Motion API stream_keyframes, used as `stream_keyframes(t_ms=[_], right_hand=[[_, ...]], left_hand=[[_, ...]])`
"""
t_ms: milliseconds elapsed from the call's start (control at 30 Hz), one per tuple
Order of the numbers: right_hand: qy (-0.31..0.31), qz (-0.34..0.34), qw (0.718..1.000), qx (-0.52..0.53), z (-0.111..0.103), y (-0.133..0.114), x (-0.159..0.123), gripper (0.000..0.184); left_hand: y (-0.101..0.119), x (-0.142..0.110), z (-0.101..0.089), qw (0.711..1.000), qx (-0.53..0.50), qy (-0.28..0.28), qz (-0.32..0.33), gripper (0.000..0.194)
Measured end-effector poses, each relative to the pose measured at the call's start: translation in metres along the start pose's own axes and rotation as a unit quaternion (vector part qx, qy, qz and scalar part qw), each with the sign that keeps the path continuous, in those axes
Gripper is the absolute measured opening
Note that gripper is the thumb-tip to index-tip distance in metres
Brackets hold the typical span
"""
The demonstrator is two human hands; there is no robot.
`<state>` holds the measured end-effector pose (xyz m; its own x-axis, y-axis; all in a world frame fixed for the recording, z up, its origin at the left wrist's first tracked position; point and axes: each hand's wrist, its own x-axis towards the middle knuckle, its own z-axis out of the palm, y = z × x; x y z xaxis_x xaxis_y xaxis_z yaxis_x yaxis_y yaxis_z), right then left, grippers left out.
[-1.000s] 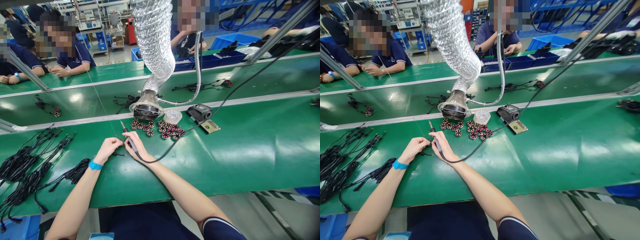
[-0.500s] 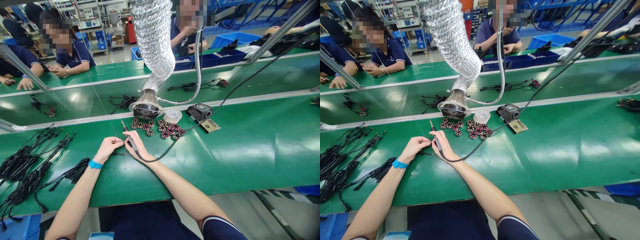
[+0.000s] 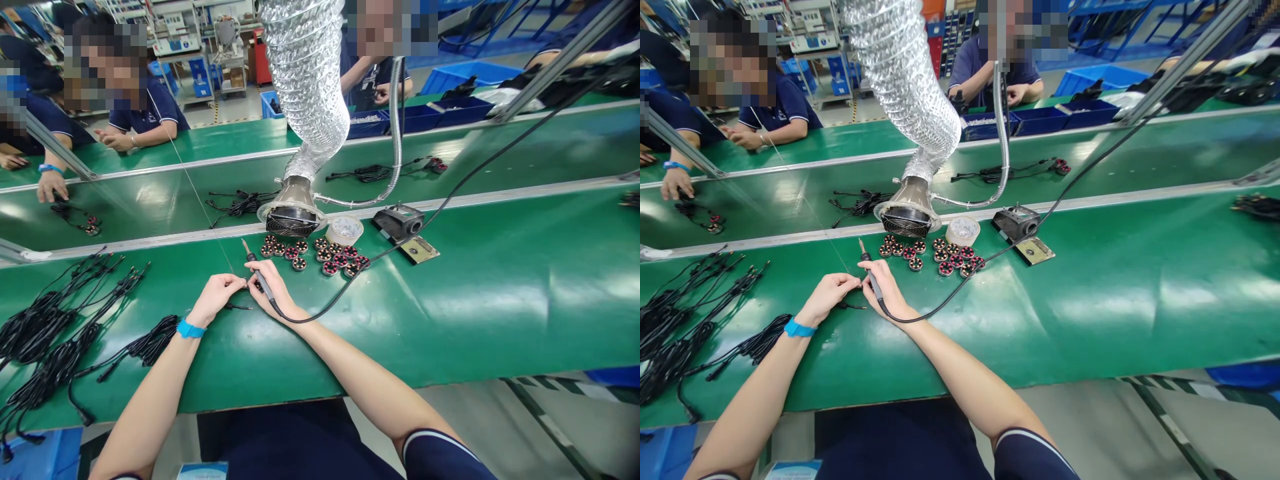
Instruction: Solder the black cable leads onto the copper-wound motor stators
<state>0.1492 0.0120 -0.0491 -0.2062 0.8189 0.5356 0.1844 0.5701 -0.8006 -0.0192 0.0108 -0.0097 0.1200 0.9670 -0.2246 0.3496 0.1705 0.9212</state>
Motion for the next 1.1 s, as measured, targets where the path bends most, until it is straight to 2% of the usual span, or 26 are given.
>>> stream_keyframes(t_ms=[300, 567, 867, 1100], right_hand=[[0.004, 0.000, 1.000, -0.003, 0.0005, 0.0001, 0.0005, 0.046], [0.000, 0.009, 1.000, 0.000, -0.0008, -0.0029, 0.0005, 0.045], [0.006, 0.004, 1.000, -0.004, 0.0013, 0.0001, 0.0007, 0.046], [0.004, 0.008, 1.000, -0.004, 0.0005, -0.0016, 0.0007, 0.042]], left_hand=[[-0.0010, 0.0009, 0.0015, 0.999, -0.039, 0.022, -0.003, 0.033], [-0.0032, 0.0009, 0.0059, 0.999, 0.015, 0.035, 0.020, 0.039], [0.0023, -0.0010, 0.0039, 0.999, -0.015, 0.021, 0.019, 0.034], [-0.0020, 0.0008, 0.0088, 0.998, 0.029, 0.052, 0.024, 0.038]])
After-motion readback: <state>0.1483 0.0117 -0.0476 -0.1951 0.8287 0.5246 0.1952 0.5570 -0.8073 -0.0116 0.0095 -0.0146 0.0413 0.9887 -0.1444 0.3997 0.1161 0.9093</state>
